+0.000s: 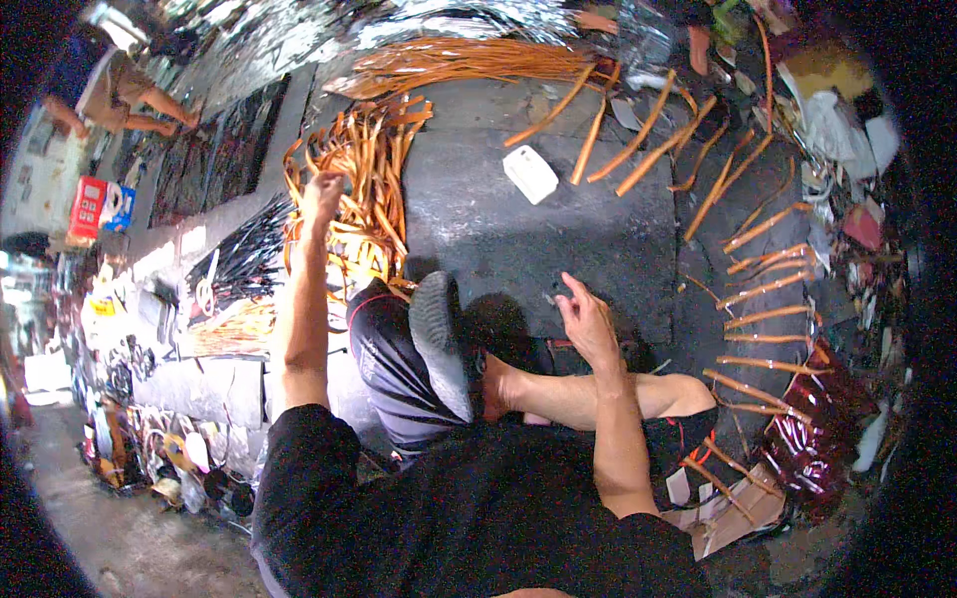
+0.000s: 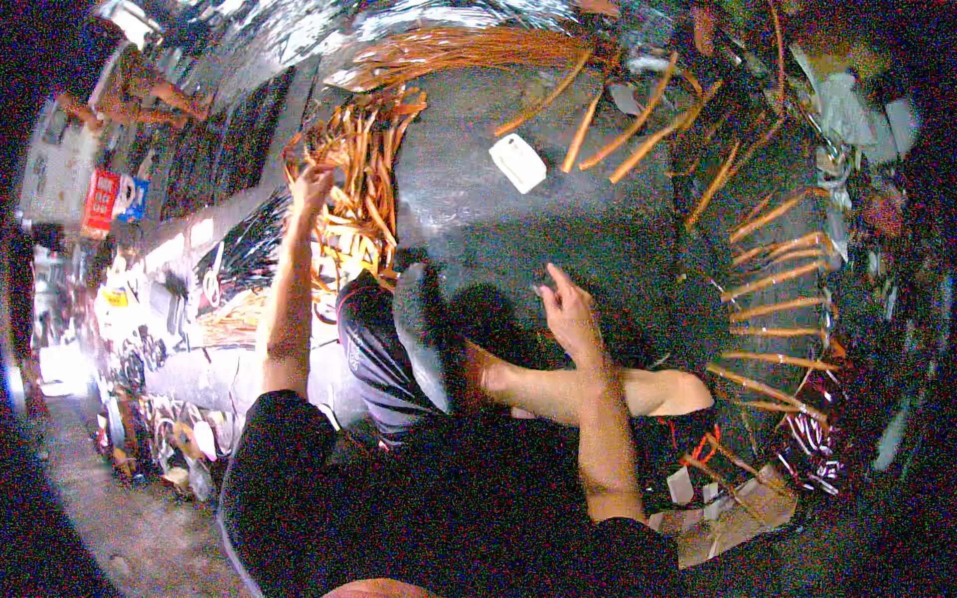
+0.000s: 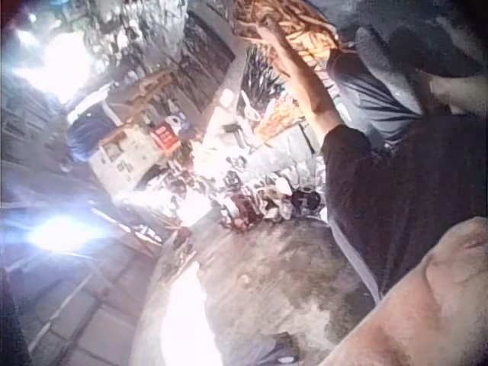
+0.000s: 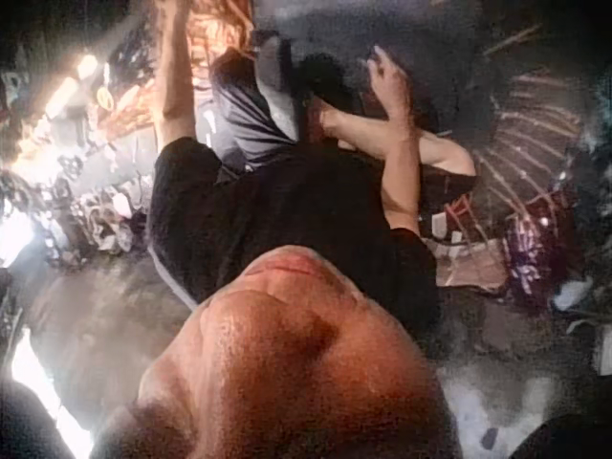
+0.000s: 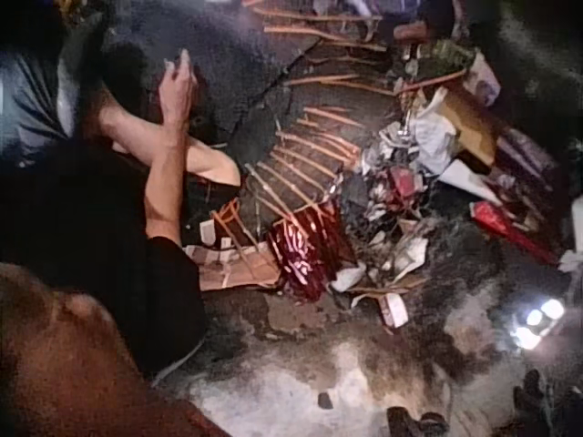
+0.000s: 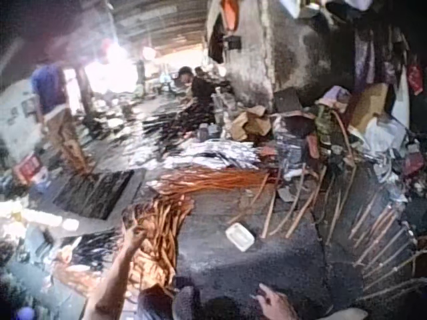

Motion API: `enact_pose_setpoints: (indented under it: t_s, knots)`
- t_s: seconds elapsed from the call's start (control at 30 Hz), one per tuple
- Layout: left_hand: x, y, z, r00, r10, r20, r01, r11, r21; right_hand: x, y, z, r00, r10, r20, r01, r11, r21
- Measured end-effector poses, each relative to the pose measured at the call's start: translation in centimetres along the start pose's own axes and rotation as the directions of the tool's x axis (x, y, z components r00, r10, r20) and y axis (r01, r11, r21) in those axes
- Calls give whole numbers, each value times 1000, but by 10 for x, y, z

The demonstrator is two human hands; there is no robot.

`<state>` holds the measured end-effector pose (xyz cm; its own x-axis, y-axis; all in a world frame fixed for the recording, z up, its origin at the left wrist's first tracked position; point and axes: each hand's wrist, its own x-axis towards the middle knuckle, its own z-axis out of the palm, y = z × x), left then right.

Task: The person sits on the floor and strips the insulation from copper wires using a white plastic scraper. They repeatedly pick up wires, scrape the insulation off, and place the stripped wires aside.

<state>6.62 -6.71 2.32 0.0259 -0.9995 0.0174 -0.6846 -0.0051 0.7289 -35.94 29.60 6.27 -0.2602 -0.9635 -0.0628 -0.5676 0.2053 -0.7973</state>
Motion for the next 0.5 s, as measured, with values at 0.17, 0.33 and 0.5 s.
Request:
enact_pose_setpoints:
  t_s: [0.17,0.33,0.5]
  knots:
    - [-43,52,60,996,86,16,-85,899,429,2,3,-9,990,129,51,-124,988,-96]
    - [-36,43,72,968,249,-43,-181,803,568,4,14,-4,993,109,46,-102,986,-130]
    - [-22,80,15,982,127,-139,-113,989,99,1,19,2,995,93,43,-90,994,-54]
